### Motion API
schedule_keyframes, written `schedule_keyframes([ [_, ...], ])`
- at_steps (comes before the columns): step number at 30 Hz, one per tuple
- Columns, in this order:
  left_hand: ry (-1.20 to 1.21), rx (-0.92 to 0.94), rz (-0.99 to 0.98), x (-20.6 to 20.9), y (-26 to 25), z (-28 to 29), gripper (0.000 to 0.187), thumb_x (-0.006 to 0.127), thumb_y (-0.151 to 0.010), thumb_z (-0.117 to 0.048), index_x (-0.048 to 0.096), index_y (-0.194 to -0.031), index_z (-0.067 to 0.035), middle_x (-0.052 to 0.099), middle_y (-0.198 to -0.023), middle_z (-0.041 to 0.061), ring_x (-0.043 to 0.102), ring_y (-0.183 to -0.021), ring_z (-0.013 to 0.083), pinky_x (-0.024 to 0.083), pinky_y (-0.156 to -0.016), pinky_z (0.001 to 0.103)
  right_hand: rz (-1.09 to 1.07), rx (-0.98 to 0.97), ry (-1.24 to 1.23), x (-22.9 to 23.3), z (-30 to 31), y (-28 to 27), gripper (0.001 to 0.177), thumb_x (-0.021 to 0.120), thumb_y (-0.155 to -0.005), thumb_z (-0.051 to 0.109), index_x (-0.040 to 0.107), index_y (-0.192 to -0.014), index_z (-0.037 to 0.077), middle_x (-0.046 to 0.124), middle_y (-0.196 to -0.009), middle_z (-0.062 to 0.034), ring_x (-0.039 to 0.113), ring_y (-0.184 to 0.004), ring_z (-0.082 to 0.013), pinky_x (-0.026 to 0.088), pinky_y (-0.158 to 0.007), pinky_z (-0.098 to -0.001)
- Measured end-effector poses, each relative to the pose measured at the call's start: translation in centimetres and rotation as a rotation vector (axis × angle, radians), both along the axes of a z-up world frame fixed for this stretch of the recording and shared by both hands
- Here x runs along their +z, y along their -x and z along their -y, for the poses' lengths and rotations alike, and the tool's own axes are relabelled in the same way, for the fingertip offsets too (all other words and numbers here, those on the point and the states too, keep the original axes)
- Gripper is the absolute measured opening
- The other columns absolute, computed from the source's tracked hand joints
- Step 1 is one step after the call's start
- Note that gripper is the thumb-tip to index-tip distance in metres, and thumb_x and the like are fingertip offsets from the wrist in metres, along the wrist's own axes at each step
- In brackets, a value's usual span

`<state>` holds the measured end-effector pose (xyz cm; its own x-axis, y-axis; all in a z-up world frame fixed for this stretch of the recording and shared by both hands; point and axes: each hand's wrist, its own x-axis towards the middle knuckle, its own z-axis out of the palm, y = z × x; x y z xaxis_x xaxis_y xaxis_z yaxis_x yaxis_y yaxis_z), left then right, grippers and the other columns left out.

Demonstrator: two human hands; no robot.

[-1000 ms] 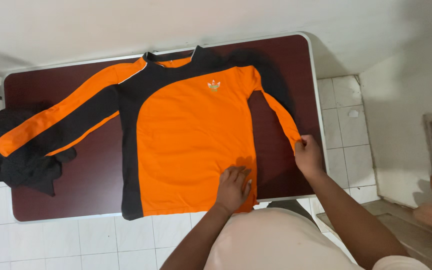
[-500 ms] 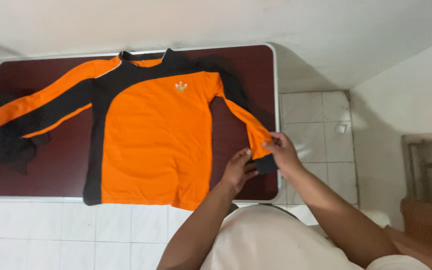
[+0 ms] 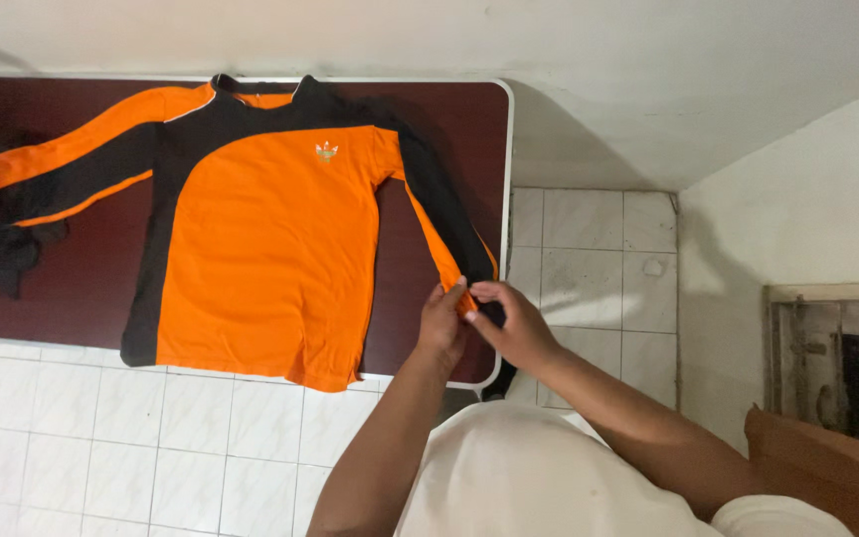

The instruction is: The person unfolds an orange and black long-sleeved shirt on a table, smooths it out, and folds the sleeves. They then retrieve a hanger from a nearby clothing rack, place the shirt on the hanger, and hang it on the rack.

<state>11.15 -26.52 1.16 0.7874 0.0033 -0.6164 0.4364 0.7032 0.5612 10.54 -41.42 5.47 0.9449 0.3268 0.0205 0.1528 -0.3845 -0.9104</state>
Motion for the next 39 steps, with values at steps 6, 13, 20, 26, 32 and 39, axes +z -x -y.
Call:
schedule_keyframes([
  [6, -0.029, -0.020, -0.057, 3.6, 0.2, 0.5, 0.021, 0.054, -0.101, -0.013, 0.058, -0.122, -0.010, 0.070, -0.110, 0.006, 0.067, -0.100, 0.0204, 0.055, -0.085, 0.039, 0.153, -0.005, 0.057, -0.4, 2.5, -0.2, 0.077, 0.086, -0.082, 0.030, 0.043, -0.143, 0.008, 0.042, -0.146, -0.0154, 0.045, -0.138, -0.0333, 0.046, -0.111, -0.0461],
  [13, -0.039, -0.066, 0.103, 3.3, 0.0, 0.9, 0.024, 0.055, -0.104, -0.018, 0.059, -0.125, -0.007, 0.068, -0.116, 0.008, 0.067, -0.104, 0.0190, 0.055, -0.092, 0.038, 0.319, 0.168, 0.396, 2.0, 2.3, -0.3, 0.069, 0.079, -0.082, 0.016, 0.049, -0.145, 0.013, 0.040, -0.154, -0.0148, 0.047, -0.137, -0.0381, 0.045, -0.111, -0.0449],
  [20, -0.100, -0.141, 0.059, 3.9, -0.8, -0.5, 0.028, 0.055, -0.105, -0.032, 0.056, -0.123, -0.010, 0.069, -0.114, 0.007, 0.067, -0.103, 0.0194, 0.053, -0.092, 0.039, 0.484, 0.057, 0.277, 3.8, 2.2, -2.4, 0.023, 0.070, -0.094, 0.016, 0.067, -0.115, 0.006, 0.067, -0.124, -0.0101, 0.062, -0.119, -0.0319, 0.050, -0.103, -0.0449],
  [26, -0.185, -0.211, 0.077, 3.2, -1.1, -1.4, 0.036, 0.058, -0.101, -0.035, 0.056, -0.131, -0.014, 0.068, -0.115, 0.002, 0.065, -0.101, 0.0174, 0.051, -0.088, 0.036, -0.113, -0.162, 0.167, 4.4, 1.5, -3.4, 0.023, 0.063, -0.101, 0.024, 0.065, -0.112, 0.004, 0.070, -0.096, -0.0112, 0.069, -0.085, -0.0217, 0.056, -0.076, -0.0346],
  [32, -0.287, -0.338, 0.132, 3.3, -1.1, -1.8, 0.046, 0.062, -0.098, -0.027, 0.056, -0.142, -0.017, 0.066, -0.116, -0.003, 0.065, -0.101, 0.0119, 0.050, -0.086, 0.031, -0.154, -0.316, -0.171, 0.6, 0.8, -4.5, 0.022, 0.062, -0.102, 0.019, 0.059, -0.117, 0.003, 0.069, -0.101, -0.0060, 0.064, -0.091, -0.0113, 0.054, -0.083, -0.0281],
  [39, -0.621, -0.272, 0.498, 1.8, -1.6, -1.8, 0.042, 0.074, -0.095, -0.016, 0.067, -0.136, -0.007, 0.058, -0.113, 0.005, 0.058, -0.099, 0.0137, 0.049, -0.089, 0.025, -0.276, -0.214, -0.320, -1.4, -0.1, -4.4, 0.034, 0.060, -0.101, 0.015, 0.052, -0.132, 0.004, 0.067, -0.111, -0.0064, 0.062, -0.101, -0.0109, 0.051, -0.090, -0.0287],
])
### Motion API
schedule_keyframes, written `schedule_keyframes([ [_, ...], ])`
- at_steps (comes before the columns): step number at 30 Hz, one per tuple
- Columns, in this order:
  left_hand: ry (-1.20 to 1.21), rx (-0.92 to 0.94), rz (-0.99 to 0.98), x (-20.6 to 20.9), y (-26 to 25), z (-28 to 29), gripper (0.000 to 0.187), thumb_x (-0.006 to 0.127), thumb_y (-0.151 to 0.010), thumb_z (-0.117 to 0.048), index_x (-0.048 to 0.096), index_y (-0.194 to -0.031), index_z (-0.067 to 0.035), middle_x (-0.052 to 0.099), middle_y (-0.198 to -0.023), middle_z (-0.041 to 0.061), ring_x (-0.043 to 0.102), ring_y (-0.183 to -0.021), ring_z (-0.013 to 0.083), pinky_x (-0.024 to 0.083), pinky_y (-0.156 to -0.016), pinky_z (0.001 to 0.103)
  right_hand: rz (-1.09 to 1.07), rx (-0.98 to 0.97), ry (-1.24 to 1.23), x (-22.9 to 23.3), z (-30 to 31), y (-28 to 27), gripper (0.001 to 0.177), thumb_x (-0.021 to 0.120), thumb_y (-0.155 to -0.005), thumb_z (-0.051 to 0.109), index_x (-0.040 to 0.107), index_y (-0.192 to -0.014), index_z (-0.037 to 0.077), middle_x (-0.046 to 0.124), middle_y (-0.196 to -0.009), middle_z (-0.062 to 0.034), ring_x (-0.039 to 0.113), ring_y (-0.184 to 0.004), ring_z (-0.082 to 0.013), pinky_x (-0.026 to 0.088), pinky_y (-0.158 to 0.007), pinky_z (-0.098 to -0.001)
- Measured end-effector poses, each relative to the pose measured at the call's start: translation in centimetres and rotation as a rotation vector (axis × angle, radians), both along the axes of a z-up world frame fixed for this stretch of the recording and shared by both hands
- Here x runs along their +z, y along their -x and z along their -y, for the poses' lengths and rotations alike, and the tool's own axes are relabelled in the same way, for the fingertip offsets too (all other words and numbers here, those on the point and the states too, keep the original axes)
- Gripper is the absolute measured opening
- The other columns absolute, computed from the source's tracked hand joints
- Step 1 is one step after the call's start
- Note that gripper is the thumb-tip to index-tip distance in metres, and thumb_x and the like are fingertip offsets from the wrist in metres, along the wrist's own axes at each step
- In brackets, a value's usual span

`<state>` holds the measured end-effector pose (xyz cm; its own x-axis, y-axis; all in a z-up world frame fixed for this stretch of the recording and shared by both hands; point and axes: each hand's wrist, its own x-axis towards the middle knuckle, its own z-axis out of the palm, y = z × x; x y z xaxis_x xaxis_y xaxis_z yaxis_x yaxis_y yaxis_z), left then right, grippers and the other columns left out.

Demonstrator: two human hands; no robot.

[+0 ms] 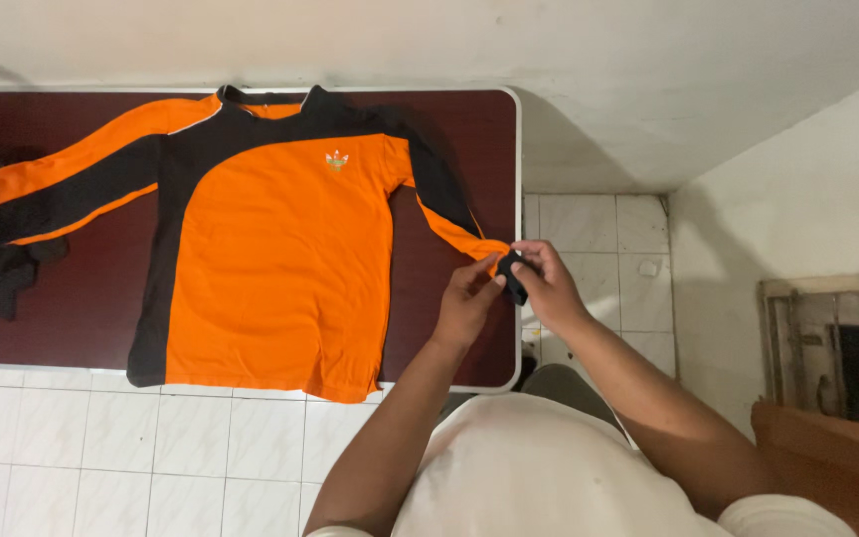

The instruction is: The person unfolds an orange and black long-sleeved shirt on a table, smooths it out, and folds the sleeves. They then retrieve a hanger from a nearby clothing rack, place the shirt on the hanger, and hang it on the rack.

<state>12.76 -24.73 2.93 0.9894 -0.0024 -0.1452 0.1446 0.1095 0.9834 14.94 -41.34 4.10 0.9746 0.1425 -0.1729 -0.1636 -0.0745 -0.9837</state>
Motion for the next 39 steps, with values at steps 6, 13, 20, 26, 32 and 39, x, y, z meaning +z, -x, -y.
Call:
schedule_keyframes([
  [6, -0.374, 0.015, 0.096, 0.8, -0.8, -0.1, 0.040, 0.070, -0.093, -0.010, 0.072, -0.133, -0.010, 0.054, -0.099, 0.006, 0.054, -0.088, 0.0160, 0.048, -0.081, 0.028, 0.003, 0.084, -0.001, 0.8, -0.3, -2.0, 0.052, 0.075, -0.090, 0.013, 0.049, -0.135, 0.006, 0.061, -0.112, -0.0096, 0.060, -0.102, -0.0132, 0.052, -0.092, -0.0291],
  [13, -0.092, 0.074, 0.046, -2.5, -3.5, 3.5, 0.047, 0.063, -0.092, 0.002, 0.064, -0.138, -0.009, 0.052, -0.106, 0.005, 0.055, -0.094, 0.0150, 0.048, -0.089, 0.028, 0.098, 0.253, 0.291, 2.7, 3.0, -8.0, 0.048, 0.075, -0.086, 0.012, 0.052, -0.128, 0.006, 0.063, -0.112, -0.0062, 0.064, -0.097, -0.0122, 0.055, -0.082, -0.0282],
  [20, 0.151, 0.234, -0.070, -3.1, -7.0, 9.5, 0.044, 0.061, -0.098, -0.002, 0.056, -0.142, -0.009, 0.045, -0.135, 0.010, 0.052, -0.128, 0.0194, 0.050, -0.107, 0.032, -0.034, 0.218, 0.051, -1.1, 10.3, -14.1, 0.019, 0.070, -0.097, 0.009, 0.057, -0.109, 0.003, 0.065, -0.098, -0.0077, 0.062, -0.089, -0.0121, 0.053, -0.079, -0.0293],
  [26, -0.008, 0.316, -0.232, -0.4, -10.6, 12.5, 0.054, 0.061, -0.096, -0.009, 0.045, -0.148, -0.011, 0.039, -0.143, 0.010, 0.051, -0.131, 0.0260, 0.054, -0.102, 0.036, -0.522, -0.014, -0.245, 0.5, 13.8, -17.1, 0.025, 0.057, -0.090, 0.005, 0.058, -0.114, 0.009, 0.065, -0.100, -0.0048, 0.062, -0.088, -0.0126, 0.051, -0.074, -0.0297],
  [32, -0.123, 0.497, -0.173, -1.3, -14.1, 13.7, 0.060, 0.060, -0.100, -0.008, 0.034, -0.154, -0.006, 0.036, -0.146, 0.016, 0.052, -0.132, 0.0271, 0.049, -0.111, 0.035, -0.573, 0.116, -0.267, 0.4, 17.1, -19.4, 0.030, 0.048, -0.089, 0.005, 0.062, -0.115, 0.002, 0.064, -0.102, -0.0079, 0.060, -0.092, -0.0164, 0.051, -0.082, -0.0336],
  [39, -0.303, 0.442, 0.074, -1.3, -17.7, 13.7, 0.047, 0.066, -0.102, -0.016, 0.053, -0.146, -0.003, 0.061, -0.146, 0.020, 0.061, -0.136, 0.0293, 0.050, -0.116, 0.039, -0.581, 0.122, -0.311, -2.7, 20.9, -21.8, 0.018, 0.049, -0.095, 0.014, 0.058, -0.106, 0.003, 0.062, -0.097, -0.0078, 0.060, -0.089, -0.0164, 0.053, -0.079, -0.0330],
])
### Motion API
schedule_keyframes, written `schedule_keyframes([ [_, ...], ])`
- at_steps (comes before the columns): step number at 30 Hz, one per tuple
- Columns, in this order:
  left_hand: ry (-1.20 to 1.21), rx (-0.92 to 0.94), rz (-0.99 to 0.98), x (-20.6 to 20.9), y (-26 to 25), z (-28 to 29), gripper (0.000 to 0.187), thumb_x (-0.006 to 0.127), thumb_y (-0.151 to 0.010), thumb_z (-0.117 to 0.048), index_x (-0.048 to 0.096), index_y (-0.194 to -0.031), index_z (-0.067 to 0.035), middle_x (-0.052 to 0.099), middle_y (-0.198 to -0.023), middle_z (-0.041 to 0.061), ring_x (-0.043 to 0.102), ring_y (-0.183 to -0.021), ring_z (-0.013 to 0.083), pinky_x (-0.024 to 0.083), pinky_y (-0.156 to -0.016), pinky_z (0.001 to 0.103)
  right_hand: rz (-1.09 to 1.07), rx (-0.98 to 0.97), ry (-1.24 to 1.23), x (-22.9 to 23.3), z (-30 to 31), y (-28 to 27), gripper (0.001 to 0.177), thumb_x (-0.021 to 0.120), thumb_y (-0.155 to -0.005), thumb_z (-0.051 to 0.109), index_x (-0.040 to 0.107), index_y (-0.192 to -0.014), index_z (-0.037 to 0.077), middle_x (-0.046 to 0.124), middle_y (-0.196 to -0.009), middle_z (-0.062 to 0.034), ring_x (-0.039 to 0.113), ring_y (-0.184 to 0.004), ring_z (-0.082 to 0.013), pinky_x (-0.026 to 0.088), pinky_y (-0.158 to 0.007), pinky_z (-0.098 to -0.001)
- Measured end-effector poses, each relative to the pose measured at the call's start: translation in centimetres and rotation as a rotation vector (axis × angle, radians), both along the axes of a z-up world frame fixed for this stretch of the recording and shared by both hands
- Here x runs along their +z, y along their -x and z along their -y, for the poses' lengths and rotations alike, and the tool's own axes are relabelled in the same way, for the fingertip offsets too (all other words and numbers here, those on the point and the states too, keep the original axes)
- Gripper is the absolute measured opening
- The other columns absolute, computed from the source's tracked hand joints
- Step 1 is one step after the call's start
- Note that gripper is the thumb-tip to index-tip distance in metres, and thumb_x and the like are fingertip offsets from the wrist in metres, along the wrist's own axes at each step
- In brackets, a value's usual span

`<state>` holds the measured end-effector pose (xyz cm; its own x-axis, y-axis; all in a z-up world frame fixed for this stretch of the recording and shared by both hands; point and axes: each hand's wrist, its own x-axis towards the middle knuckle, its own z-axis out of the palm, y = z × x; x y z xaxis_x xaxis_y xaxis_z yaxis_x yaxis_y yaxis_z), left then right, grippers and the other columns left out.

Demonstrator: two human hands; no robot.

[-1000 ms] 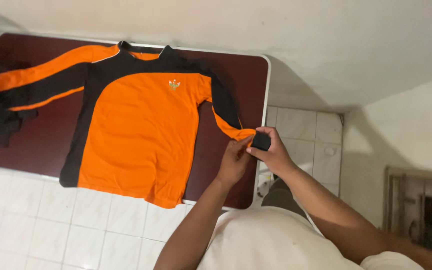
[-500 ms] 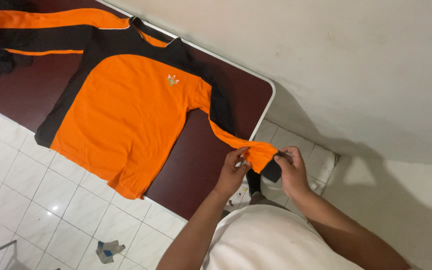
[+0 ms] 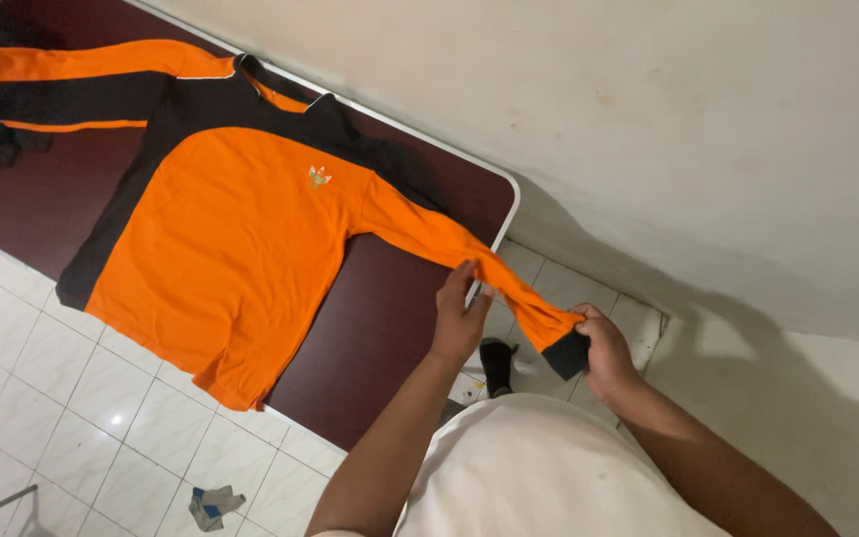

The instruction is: The person unfolds an orange and black long-sleeved shirt on a table, smooths it out, and folds the sleeves. They then retrieve a hanger from a nearby clothing rack, place the shirt on the hanger, and hang it on the rack.

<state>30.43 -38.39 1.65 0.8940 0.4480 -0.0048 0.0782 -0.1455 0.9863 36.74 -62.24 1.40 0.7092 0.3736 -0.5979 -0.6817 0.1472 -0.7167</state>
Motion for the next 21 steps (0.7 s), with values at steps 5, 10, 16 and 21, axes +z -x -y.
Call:
schedule_keyframes([
  [5, -0.463, -0.189, -0.289, 0.6, -1.1, 1.6, 0.054, 0.076, -0.091, -0.019, 0.058, -0.142, -0.009, 0.047, -0.152, 0.021, 0.044, -0.134, 0.0441, 0.037, -0.110, 0.051, 0.057, 0.110, 0.318, -0.2, -0.1, -1.5, 0.027, 0.071, -0.093, 0.028, 0.058, -0.101, 0.005, 0.063, -0.088, -0.0050, 0.059, -0.077, -0.0131, 0.052, -0.068, -0.0312],
  [10, -0.387, 0.010, -0.257, -2.3, -0.9, 2.2, 0.057, 0.075, -0.089, -0.019, 0.052, -0.139, -0.005, 0.051, -0.139, 0.024, 0.053, -0.126, 0.0382, 0.047, -0.105, 0.047, 0.231, 0.438, 0.572, -1.9, 0.7, -2.0, 0.023, 0.074, -0.090, 0.025, 0.061, -0.094, 0.006, 0.062, -0.082, -0.0051, 0.057, -0.072, -0.0127, 0.049, -0.064, -0.0301],
  [16, 0.770, 0.613, -0.324, -4.7, -2.5, -1.2, 0.047, 0.071, -0.090, -0.020, 0.042, -0.126, -0.011, 0.054, -0.117, 0.009, 0.064, -0.100, 0.0214, 0.059, -0.087, 0.036, 0.369, 0.680, 0.483, -1.9, 1.3, -1.6, 0.021, 0.074, -0.083, 0.011, 0.056, -0.090, 0.003, 0.055, -0.082, -0.0060, 0.052, -0.075, -0.0137, 0.048, -0.068, -0.0316],
  [21, 1.081, 0.344, -0.234, -6.2, -2.3, -1.6, 0.035, 0.072, -0.105, -0.030, 0.050, -0.113, -0.003, 0.050, -0.103, 0.012, 0.060, -0.091, 0.0227, 0.054, -0.079, 0.038, 0.377, 0.727, 0.324, 0.2, -0.1, -1.6, 0.044, 0.075, -0.080, 0.012, 0.049, -0.116, 0.008, 0.063, -0.096, -0.0057, 0.060, -0.084, -0.0105, 0.052, -0.075, -0.0289],
])
